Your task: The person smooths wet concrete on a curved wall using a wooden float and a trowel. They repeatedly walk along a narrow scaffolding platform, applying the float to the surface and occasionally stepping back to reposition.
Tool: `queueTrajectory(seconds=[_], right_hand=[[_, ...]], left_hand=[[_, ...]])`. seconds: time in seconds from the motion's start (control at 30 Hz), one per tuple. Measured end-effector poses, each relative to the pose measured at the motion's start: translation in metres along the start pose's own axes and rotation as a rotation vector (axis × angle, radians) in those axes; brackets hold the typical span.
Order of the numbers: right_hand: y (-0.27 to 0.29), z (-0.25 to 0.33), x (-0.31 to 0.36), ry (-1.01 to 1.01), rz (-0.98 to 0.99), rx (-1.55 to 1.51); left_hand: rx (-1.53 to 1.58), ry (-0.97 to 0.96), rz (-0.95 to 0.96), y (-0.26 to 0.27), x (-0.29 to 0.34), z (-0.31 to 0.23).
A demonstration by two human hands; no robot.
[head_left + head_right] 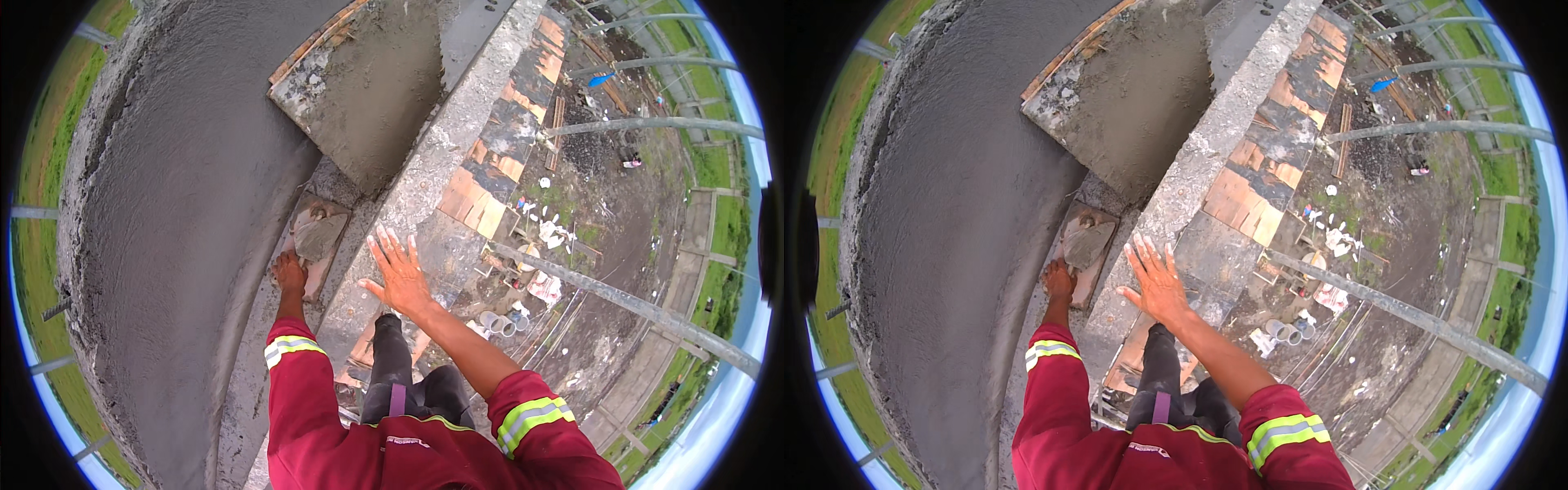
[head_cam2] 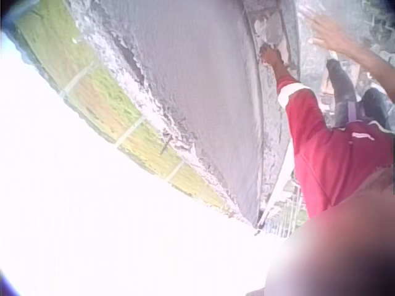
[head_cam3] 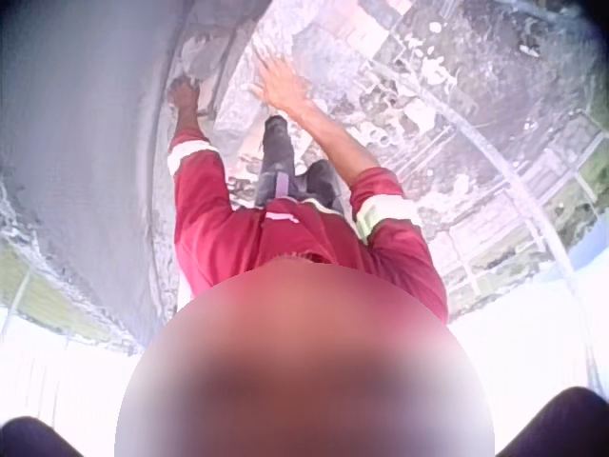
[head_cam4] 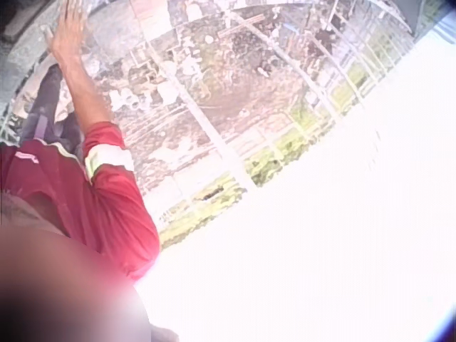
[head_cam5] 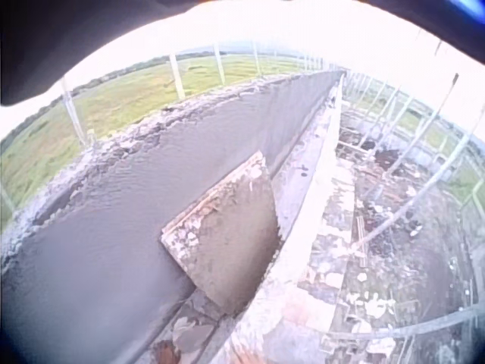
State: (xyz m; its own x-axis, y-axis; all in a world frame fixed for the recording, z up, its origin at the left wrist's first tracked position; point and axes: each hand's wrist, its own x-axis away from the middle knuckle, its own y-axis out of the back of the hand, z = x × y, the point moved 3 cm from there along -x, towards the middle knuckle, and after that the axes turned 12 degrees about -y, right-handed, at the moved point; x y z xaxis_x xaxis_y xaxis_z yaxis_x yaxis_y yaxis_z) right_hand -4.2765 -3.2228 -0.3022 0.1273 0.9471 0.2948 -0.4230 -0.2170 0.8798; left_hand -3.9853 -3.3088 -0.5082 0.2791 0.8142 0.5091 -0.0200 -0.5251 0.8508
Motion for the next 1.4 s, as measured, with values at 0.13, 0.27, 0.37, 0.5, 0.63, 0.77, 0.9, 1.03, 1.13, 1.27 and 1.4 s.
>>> queueTrajectory(seconds=[0.13,0.27,0.37,0.5,0.63,0.77,0.9,1.03,1.13,1.27,1.4], right_hand=[[0.000,0.000,0.003,0.010,0.000,-0.009],[0.008,0.001,0.000,-0.027,0.101,-0.040],[0.028,0.016,0.008,-0.095,0.083,-0.126],[0.061,0.092,0.063,-0.076,0.488,-0.875],[0.091,0.177,0.098,-0.518,0.761,-1.642],[0.113,0.152,0.085,-0.665,0.391,-1.747],[0.117,0.081,0.073,-0.767,0.028,-2.010],[0.124,-0.023,0.072,-0.925,-0.357,-1.865],[0.146,-0.123,0.106,-0.869,-0.440,-1.550],[0.173,-0.228,0.192,-0.941,-0.299,-1.231],[0.171,-0.267,0.284,-0.988,-0.262,-1.125]], left_hand=[[0.112,-0.044,0.023,0.032,0.030,-0.006],[0.091,-0.026,-0.048,0.108,0.068,-0.007],[0.081,0.027,-0.085,0.178,0.127,-0.010],[0.054,-0.019,-0.224,0.272,0.198,-0.051],[0.102,-0.148,-0.393,0.329,0.243,-0.113],[0.288,-0.291,-0.533,0.346,0.251,-0.177],[0.480,-0.475,-0.328,0.337,0.240,-0.251],[0.562,-0.982,-0.177,0.345,0.245,-0.303],[0.656,-0.878,-0.308,0.386,0.194,-0.290],[0.313,-0.711,-0.766,0.468,0.051,-0.272],[-0.079,-0.514,-0.676,0.492,-0.045,-0.273]])
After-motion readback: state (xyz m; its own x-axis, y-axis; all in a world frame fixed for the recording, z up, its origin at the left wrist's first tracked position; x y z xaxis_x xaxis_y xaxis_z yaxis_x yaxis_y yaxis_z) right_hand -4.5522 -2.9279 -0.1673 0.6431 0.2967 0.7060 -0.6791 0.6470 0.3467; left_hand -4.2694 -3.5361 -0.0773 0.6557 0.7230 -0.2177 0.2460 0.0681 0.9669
